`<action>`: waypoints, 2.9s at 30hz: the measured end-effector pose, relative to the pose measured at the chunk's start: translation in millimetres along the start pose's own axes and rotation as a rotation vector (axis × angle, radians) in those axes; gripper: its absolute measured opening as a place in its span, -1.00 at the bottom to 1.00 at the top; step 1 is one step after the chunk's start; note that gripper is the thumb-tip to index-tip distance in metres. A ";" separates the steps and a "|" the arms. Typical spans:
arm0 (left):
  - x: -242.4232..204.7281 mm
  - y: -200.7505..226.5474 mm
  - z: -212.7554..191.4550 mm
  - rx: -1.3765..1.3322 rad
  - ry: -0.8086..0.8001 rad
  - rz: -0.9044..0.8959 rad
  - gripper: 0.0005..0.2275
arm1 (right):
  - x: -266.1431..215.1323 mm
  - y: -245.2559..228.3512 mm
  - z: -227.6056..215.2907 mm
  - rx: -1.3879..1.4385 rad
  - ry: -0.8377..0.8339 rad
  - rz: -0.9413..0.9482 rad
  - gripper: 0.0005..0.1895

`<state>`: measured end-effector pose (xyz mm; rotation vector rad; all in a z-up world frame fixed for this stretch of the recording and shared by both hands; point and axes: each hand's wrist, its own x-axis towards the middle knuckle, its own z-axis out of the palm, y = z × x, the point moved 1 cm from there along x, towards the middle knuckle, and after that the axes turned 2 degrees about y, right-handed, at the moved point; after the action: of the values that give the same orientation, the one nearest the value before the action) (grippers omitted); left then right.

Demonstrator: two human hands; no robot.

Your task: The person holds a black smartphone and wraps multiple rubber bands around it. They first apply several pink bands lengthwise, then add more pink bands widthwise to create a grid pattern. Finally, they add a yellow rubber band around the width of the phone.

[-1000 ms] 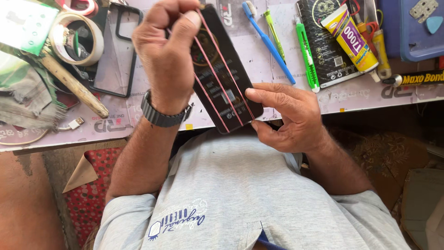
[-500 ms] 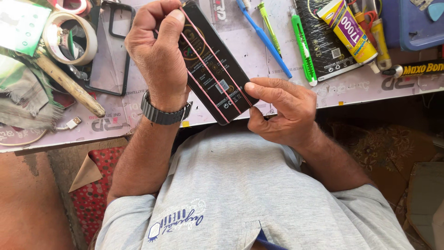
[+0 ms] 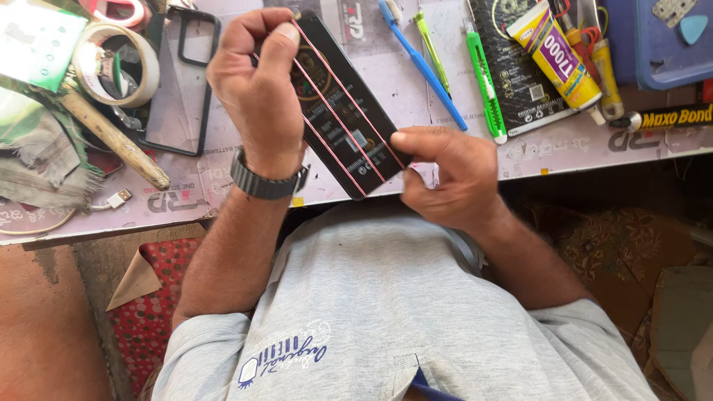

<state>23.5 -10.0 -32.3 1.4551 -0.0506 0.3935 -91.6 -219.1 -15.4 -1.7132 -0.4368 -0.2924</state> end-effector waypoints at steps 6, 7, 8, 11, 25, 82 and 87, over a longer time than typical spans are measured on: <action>-30.3 35.0 13.7 0.041 -0.049 0.019 -0.94 | -7.8 10.0 7.8 0.593 0.088 0.435 -0.48; -29.9 42.2 12.7 -0.040 -0.133 -0.032 -0.90 | -7.6 13.1 6.1 0.640 0.138 0.458 -0.52; -28.6 49.1 11.1 -0.114 -0.211 -0.085 -0.87 | -6.0 16.9 6.0 0.686 0.144 0.438 -0.55; -13.6 61.4 -5.0 -0.492 -0.490 -0.375 -0.74 | -4.8 25.9 -2.3 0.808 0.148 0.391 -0.62; -5.6 18.9 -16.3 -0.593 -0.639 -0.449 -0.73 | -11.1 48.8 1.1 0.886 0.110 0.413 -0.69; -27.2 33.4 -1.0 -0.581 -0.658 -0.145 -0.36 | 15.8 41.1 16.1 0.892 0.383 0.570 -0.78; -23.9 23.0 -1.0 -0.812 -0.687 -0.274 -0.40 | 8.1 37.5 7.5 0.790 0.371 0.454 -0.78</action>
<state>-5.7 -13.0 -16.8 0.7122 -0.4990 -0.3467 -68.1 -216.3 -46.4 -0.9114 0.1201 -0.0763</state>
